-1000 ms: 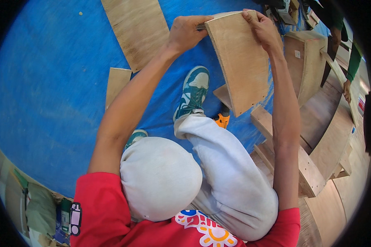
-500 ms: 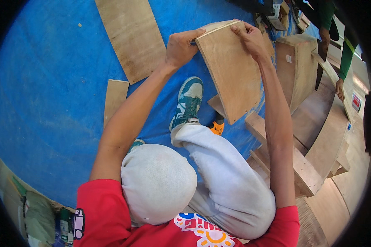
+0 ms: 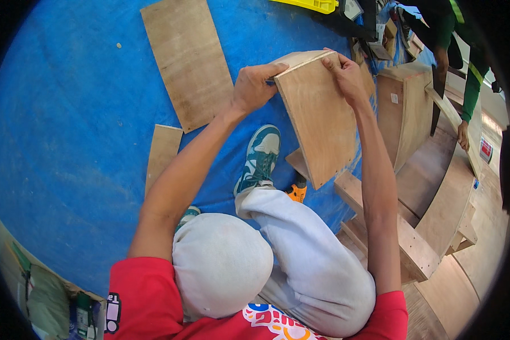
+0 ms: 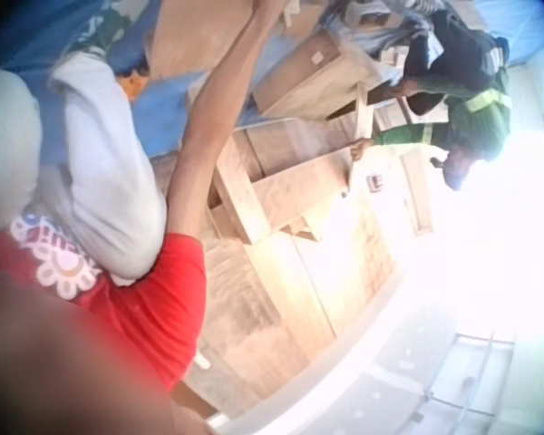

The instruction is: The person assembles a small wooden structure by joining plywood pieces with screws. They use a cordless drill to drive screws, a pencil and ruler to mark measurements, and handle multiple wooden parts on a blue tarp-covered floor.

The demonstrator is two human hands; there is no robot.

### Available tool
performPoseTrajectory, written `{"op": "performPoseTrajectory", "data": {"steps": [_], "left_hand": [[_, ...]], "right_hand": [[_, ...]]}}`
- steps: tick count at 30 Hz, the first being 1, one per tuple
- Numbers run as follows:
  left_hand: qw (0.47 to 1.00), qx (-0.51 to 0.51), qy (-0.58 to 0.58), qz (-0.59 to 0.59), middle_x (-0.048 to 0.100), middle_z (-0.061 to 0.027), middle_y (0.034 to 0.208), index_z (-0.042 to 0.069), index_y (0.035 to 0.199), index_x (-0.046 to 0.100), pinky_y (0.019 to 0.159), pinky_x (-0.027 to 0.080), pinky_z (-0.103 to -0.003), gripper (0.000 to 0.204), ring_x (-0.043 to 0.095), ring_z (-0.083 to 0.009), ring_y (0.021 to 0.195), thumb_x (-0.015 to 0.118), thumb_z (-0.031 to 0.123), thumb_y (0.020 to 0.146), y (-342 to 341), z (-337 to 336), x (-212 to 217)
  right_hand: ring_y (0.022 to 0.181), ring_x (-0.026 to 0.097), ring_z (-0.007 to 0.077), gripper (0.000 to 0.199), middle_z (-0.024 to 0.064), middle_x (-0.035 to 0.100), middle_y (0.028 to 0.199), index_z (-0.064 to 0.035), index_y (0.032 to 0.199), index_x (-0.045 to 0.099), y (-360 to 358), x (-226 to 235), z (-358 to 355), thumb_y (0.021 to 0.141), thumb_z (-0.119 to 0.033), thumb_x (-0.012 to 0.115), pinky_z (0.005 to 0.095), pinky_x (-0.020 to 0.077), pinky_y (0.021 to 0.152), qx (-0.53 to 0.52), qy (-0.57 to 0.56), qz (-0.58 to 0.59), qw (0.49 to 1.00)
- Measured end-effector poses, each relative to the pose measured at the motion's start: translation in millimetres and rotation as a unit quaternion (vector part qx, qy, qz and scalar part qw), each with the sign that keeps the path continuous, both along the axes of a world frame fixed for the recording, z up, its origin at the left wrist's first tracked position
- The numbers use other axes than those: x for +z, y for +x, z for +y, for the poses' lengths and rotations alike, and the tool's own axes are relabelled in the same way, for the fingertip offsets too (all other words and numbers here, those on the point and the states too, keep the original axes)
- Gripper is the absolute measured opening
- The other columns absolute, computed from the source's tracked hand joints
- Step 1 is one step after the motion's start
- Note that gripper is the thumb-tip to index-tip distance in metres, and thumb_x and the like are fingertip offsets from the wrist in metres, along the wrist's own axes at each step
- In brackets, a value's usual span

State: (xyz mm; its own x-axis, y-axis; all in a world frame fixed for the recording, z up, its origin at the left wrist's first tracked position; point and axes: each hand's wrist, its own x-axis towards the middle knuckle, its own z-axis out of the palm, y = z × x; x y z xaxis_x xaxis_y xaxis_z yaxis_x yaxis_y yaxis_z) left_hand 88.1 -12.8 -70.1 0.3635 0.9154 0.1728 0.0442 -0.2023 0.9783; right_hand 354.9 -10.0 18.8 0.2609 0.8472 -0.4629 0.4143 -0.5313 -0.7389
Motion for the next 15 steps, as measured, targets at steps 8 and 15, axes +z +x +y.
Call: {"op": "performPoseTrajectory", "data": {"steps": [8,15], "left_hand": [[1.0,0.011,-0.002,-0.02,0.075,-0.0185,0.115,0.007,0.121,0.077,0.083,0.061,-0.035,0.039,0.077,-0.0295,0.101,0.081,0.005,0.082,0.3,-2.0,2.6],[0.999,0.011,0.017,-0.045,0.075,-0.0185,0.109,0.008,0.116,0.078,0.078,0.061,-0.037,0.035,0.076,-0.0339,0.094,0.08,0.007,0.081,0.7,-0.9,3.8]], "right_hand": [[0.099,0.063,0.0071,0.061,0.0028,0.072,0.116,-0.0026,0.137,0.068,-1.1,1.8,-0.7,0.092,-0.041,0.082,0.0218,0.0503,0.087,0.001,-0.006,0.006,1.0],[0.092,0.066,0.0116,0.06,0.0074,0.074,0.11,-0.0018,0.136,0.069,-3.1,4.9,0.7,0.092,-0.04,0.083,0.0262,0.0535,0.079,0.008,0.011,-0.014,1.0]]}}
